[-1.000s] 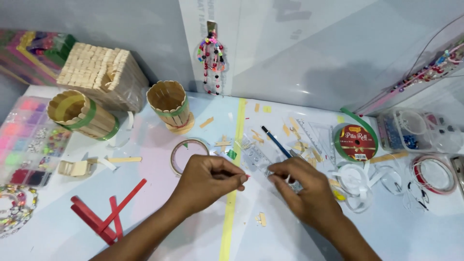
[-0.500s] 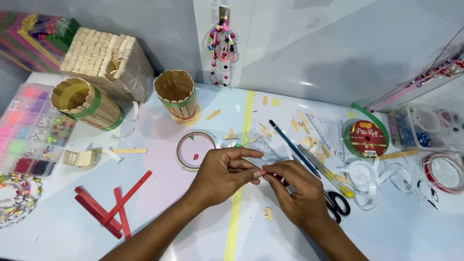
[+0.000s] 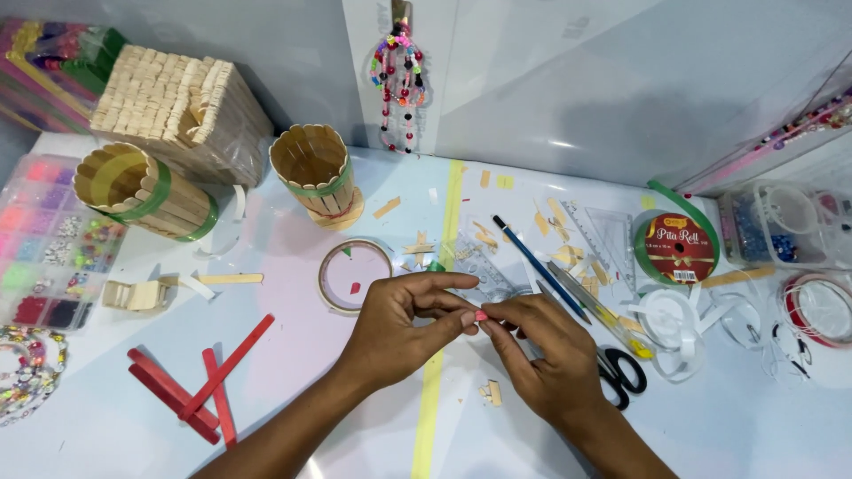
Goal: Refining and assembling small wooden sticks using a ruler, pencil, scissors, and tape to create a decorative craft object.
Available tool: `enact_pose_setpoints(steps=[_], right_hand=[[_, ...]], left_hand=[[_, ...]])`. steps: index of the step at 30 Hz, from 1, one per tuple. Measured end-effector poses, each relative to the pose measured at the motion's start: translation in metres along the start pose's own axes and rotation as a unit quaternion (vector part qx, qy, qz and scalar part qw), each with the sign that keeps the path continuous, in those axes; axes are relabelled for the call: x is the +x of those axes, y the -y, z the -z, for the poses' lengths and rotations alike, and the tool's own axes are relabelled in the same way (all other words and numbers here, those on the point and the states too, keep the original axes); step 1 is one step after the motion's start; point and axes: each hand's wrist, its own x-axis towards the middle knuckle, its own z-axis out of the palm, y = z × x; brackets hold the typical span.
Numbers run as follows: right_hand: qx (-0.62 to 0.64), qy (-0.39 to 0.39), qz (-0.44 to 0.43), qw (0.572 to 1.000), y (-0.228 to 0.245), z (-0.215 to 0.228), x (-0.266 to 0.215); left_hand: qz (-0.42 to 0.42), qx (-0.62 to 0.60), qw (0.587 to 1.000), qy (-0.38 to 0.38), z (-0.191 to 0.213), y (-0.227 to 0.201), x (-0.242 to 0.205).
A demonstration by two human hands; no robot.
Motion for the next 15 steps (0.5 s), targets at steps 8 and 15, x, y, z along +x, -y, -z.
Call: enact_pose_setpoints(steps=[8,15], right_hand=[[-0.032,0.043,0.0,0.999,-0.017,0.017,0.003],[-0.21,0.264,-0.435,0.835,-0.037,0.091,0.013]], left_hand=[[-0.015,0.036,0.998,-0.044,0.0,0.003,0.001],[-0.003,0.026,0.989,-0.147,0.007,0.003,0.005]])
